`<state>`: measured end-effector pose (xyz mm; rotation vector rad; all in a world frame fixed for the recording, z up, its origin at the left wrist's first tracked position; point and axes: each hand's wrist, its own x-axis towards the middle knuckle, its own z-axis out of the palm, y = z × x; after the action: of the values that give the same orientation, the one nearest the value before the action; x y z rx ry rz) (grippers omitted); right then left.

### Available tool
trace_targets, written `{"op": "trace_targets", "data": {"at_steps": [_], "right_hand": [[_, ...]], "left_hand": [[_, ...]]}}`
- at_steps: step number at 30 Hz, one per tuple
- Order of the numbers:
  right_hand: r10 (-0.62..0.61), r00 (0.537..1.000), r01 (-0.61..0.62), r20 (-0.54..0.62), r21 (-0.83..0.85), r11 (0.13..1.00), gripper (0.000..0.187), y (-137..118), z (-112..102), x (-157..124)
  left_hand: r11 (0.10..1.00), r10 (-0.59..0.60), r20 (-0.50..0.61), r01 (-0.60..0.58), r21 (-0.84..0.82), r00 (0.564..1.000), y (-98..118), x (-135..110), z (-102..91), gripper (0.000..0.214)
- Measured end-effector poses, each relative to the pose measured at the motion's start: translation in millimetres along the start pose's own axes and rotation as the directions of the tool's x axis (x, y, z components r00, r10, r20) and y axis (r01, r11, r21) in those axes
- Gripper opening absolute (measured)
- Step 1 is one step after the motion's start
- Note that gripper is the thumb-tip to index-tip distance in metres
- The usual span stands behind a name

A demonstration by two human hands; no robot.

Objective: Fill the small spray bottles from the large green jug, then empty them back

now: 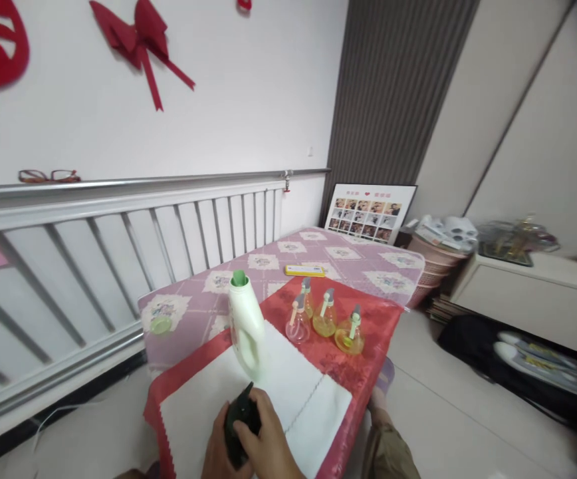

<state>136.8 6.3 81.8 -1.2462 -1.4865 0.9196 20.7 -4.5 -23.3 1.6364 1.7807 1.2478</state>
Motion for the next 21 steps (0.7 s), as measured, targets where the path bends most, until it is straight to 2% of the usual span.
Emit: {"op": "trace_targets", "data": {"at_steps": [2, 4, 8, 12, 17, 21], "right_hand": [[0.034, 0.999, -0.034, -0.028, -0.005, 0.999, 0.042, 5.4, 2.7, -0.2], [0.037, 0.999, -0.038, -0.035, -0.019, 0.999, 0.038, 9.1, 3.8, 1.1], [-0.001, 1.000, 0.001, 0.007, -0.032, 0.999, 0.035, 11.6, 1.0, 5.2], [0.009, 1.000, -0.008, 0.019, -0.065, 0.998, 0.023, 8.6, -0.2, 8.7], [0.067, 0.998, -0.069, -0.019, -0.118, 0.991, 0.030, 4.5, 4.1, 13.9], [0.077, 0.997, -0.075, 0.008, -0.131, 0.989, 0.036, 3.8, 1.6, 14.8]], "left_hand": [[0.999, 0.020, 0.057, -0.018, -0.030, 0.998, 3.1, -1.1, -2.5, 0.079], [0.999, 0.016, 0.065, -0.013, -0.046, 0.998, 7.4, -1.9, -5.8, 0.078], [0.998, 0.015, 0.035, -0.013, -0.068, 0.999, 16.3, -2.3, -9.9, 0.077], [0.996, 0.025, 0.037, -0.021, -0.084, 0.999, 18.6, -2.0, -10.1, 0.080], [0.996, 0.029, 0.050, -0.025, -0.086, 0.998, 17.5, -1.9, -11.2, 0.084], [0.995, 0.027, 0.068, -0.020, -0.096, 0.997, 19.5, -0.7, -13.1, 0.084]]}}
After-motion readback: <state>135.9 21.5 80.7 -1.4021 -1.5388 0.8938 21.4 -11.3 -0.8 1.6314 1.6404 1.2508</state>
